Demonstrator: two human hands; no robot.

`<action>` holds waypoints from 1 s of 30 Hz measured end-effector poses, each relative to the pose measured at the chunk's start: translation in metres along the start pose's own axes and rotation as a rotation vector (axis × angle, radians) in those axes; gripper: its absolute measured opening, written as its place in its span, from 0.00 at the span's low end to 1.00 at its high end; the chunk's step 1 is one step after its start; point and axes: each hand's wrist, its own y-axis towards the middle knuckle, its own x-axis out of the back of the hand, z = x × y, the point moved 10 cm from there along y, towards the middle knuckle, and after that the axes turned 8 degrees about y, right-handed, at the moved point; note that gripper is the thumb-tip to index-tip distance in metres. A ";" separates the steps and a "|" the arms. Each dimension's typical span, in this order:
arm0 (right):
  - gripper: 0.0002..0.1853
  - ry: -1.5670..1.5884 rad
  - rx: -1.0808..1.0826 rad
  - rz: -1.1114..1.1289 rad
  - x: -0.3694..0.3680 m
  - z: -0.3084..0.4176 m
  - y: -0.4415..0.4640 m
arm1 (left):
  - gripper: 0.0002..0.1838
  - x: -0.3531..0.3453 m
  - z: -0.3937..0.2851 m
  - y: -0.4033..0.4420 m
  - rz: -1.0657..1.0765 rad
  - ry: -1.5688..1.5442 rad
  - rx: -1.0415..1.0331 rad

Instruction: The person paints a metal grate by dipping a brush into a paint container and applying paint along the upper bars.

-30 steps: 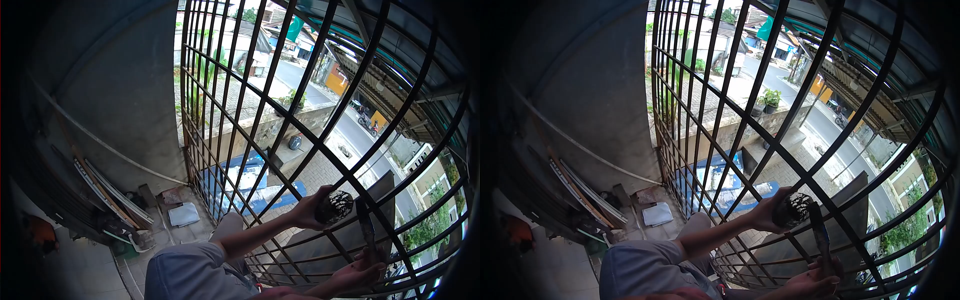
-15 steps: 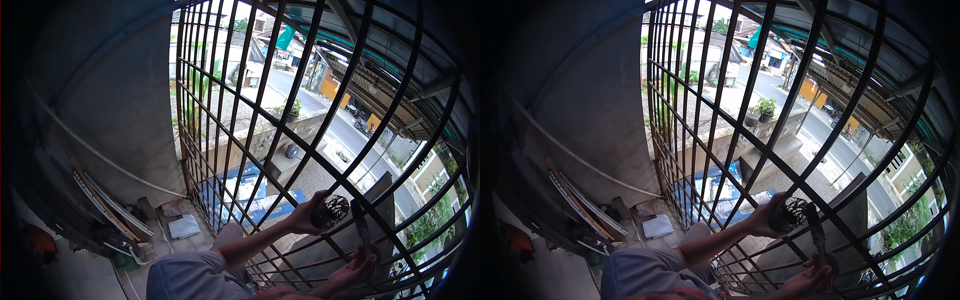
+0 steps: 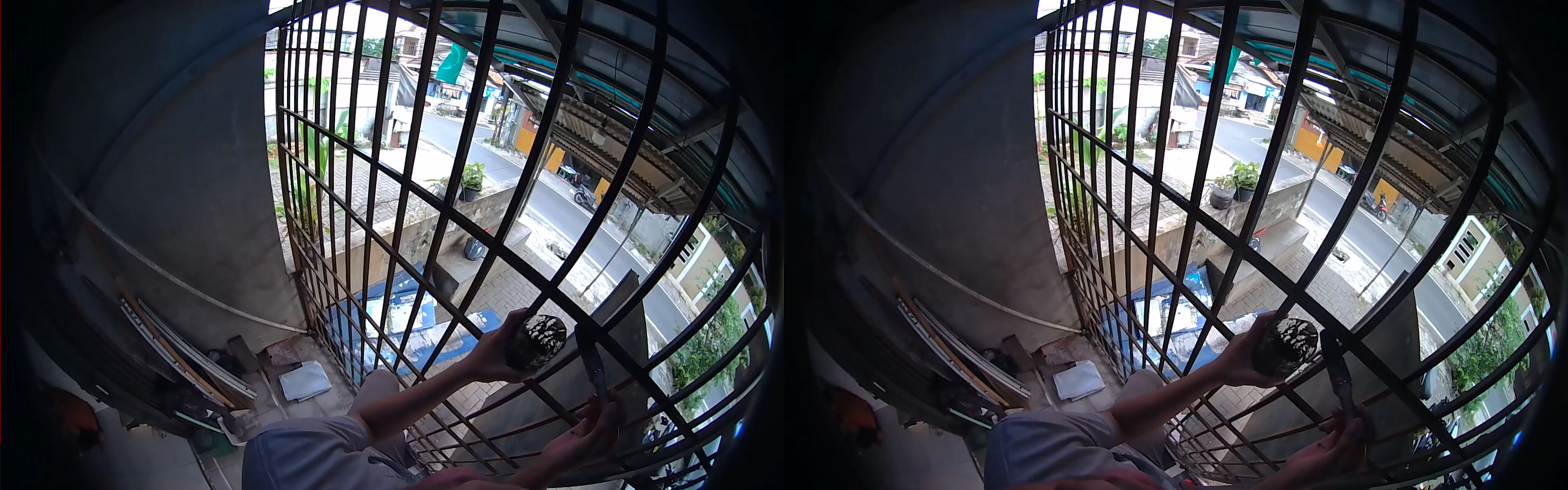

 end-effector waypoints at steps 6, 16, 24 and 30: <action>0.20 -0.019 -0.014 -0.020 -0.001 -0.001 -0.001 | 0.61 0.006 -0.009 0.000 -0.078 0.094 -0.076; 0.21 -0.056 0.028 -0.049 0.003 0.000 0.003 | 0.63 0.003 0.000 -0.001 -0.061 0.098 0.003; 0.17 0.097 0.097 -0.167 0.020 0.010 0.008 | 0.65 0.007 -0.001 0.002 -0.061 0.080 -0.050; 0.13 0.013 0.239 0.119 -0.008 0.054 0.012 | 0.63 0.001 -0.001 0.004 -0.025 -0.056 -0.059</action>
